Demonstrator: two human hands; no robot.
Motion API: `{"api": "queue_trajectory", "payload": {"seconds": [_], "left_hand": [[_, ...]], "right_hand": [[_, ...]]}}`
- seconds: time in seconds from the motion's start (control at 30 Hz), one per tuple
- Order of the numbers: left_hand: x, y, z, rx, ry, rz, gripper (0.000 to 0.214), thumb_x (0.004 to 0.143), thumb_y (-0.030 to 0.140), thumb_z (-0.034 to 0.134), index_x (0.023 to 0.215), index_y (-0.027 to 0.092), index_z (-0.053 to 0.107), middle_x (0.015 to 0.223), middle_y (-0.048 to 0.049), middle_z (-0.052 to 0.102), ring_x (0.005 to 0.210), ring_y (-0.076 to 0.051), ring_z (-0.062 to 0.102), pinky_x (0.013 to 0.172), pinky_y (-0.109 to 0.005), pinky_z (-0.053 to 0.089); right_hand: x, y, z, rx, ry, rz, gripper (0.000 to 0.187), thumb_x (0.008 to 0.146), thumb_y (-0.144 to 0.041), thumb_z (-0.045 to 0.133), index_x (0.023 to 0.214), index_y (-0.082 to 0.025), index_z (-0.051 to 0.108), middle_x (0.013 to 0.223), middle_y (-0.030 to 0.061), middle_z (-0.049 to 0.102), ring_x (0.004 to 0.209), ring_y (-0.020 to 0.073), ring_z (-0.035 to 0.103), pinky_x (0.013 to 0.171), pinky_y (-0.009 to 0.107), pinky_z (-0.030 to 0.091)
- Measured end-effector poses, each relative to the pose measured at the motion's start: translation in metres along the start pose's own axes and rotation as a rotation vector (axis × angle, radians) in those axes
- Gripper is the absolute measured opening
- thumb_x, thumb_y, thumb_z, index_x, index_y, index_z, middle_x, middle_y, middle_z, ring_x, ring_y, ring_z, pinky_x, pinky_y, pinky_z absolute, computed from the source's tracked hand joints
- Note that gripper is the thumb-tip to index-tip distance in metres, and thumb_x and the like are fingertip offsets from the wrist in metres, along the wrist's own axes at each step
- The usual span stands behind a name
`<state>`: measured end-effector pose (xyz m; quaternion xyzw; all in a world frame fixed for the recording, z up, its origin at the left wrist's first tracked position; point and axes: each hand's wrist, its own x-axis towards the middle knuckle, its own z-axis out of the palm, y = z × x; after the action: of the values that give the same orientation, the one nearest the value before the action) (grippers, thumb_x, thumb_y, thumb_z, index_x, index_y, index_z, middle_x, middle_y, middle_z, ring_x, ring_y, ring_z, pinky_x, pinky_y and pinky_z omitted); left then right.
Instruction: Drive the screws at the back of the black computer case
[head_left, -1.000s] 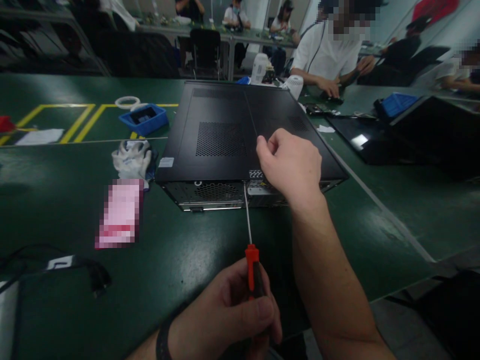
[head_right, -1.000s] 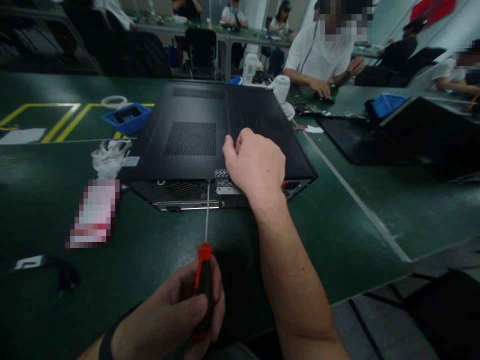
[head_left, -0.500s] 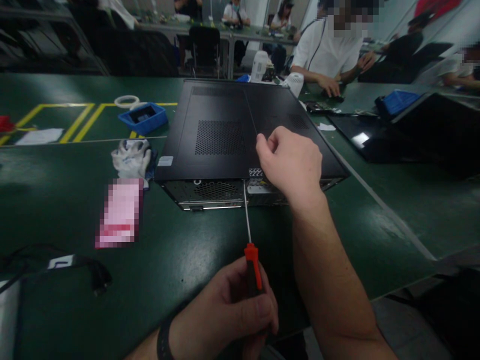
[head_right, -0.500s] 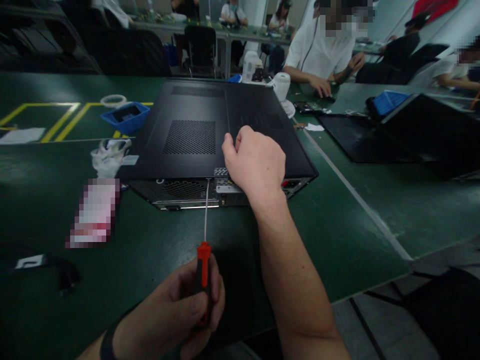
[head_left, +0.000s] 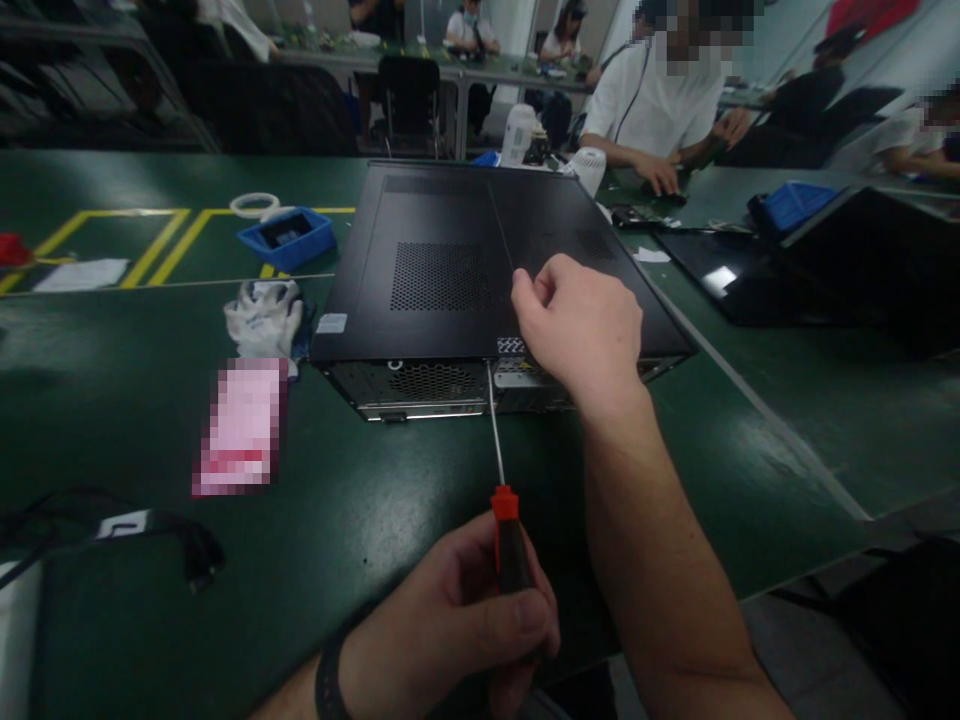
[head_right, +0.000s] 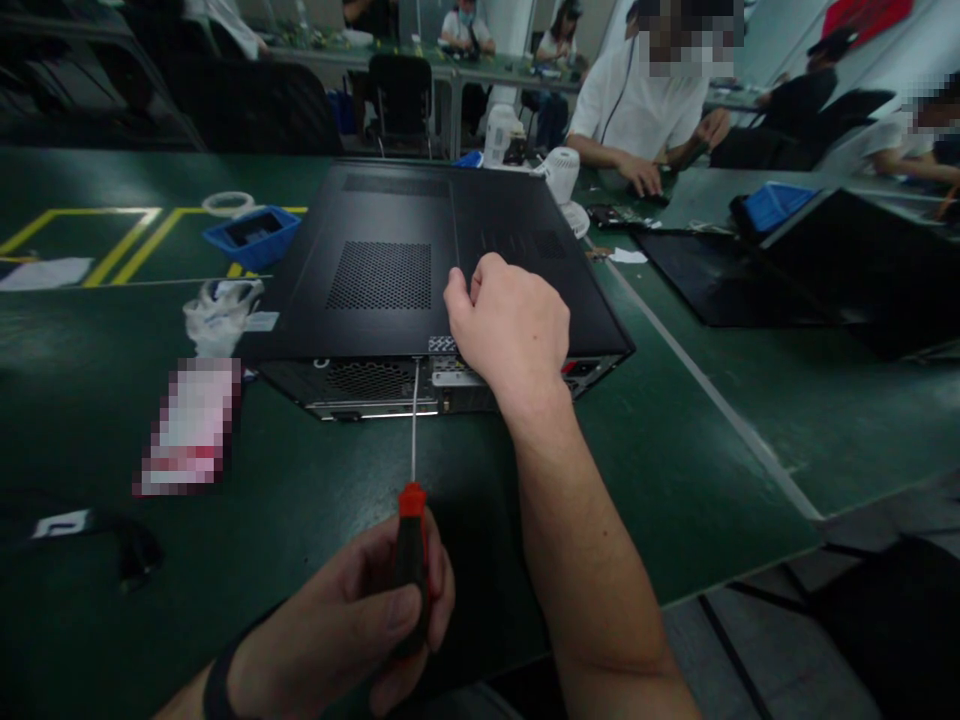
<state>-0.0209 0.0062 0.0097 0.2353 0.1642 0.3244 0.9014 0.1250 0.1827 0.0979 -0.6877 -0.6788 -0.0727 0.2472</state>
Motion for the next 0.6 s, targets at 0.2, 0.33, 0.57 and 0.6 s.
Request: {"api": "queue_trajectory", "payload": {"seconds": [0.2, 0.33, 0.57, 0.6], "left_hand": [[0.0007, 0.0007, 0.002, -0.057, -0.026, 0.035, 0.028, 0.09, 0.037, 0.077, 0.101, 0.016, 0.063, 0.078, -0.0023, 0.071, 0.053, -0.007, 0.062, 0.051, -0.015, 0.048], [-0.0004, 0.0062, 0.0069, -0.162, -0.047, -0.01, 0.035, 0.086, 0.031, 0.074, 0.113, 0.01, 0.071, 0.084, -0.0068, 0.072, 0.063, -0.011, 0.069, 0.058, -0.019, 0.051], [0.0007, 0.0026, 0.0038, -0.099, -0.032, -0.003, 0.027, 0.088, 0.032, 0.078, 0.103, 0.014, 0.064, 0.089, -0.0059, 0.073, 0.063, -0.009, 0.068, 0.058, -0.019, 0.05], [0.0012, 0.0006, 0.0022, -0.079, -0.035, 0.017, 0.029, 0.088, 0.034, 0.079, 0.101, 0.016, 0.06, 0.086, -0.0046, 0.072, 0.059, -0.008, 0.065, 0.055, -0.018, 0.049]], "right_hand": [[-0.0002, 0.0, -0.0004, -0.009, -0.004, -0.002, 0.038, 0.097, -0.048, 0.047, 0.087, -0.021, 0.071, 0.082, 0.0089, 0.073, 0.076, 0.0219, 0.063, 0.072, 0.034, 0.042], [0.0, -0.0002, -0.0006, -0.006, -0.012, 0.005, 0.039, 0.098, -0.049, 0.047, 0.087, -0.021, 0.071, 0.083, 0.0092, 0.073, 0.077, 0.0225, 0.064, 0.073, 0.035, 0.042], [0.0001, -0.0006, -0.0008, -0.008, -0.02, 0.006, 0.038, 0.098, -0.049, 0.047, 0.087, -0.021, 0.07, 0.082, 0.0089, 0.073, 0.078, 0.023, 0.064, 0.074, 0.035, 0.043], [0.0001, -0.0006, -0.0008, -0.009, -0.021, 0.005, 0.037, 0.098, -0.049, 0.047, 0.087, -0.022, 0.07, 0.082, 0.009, 0.073, 0.078, 0.0231, 0.064, 0.074, 0.035, 0.043]]}}
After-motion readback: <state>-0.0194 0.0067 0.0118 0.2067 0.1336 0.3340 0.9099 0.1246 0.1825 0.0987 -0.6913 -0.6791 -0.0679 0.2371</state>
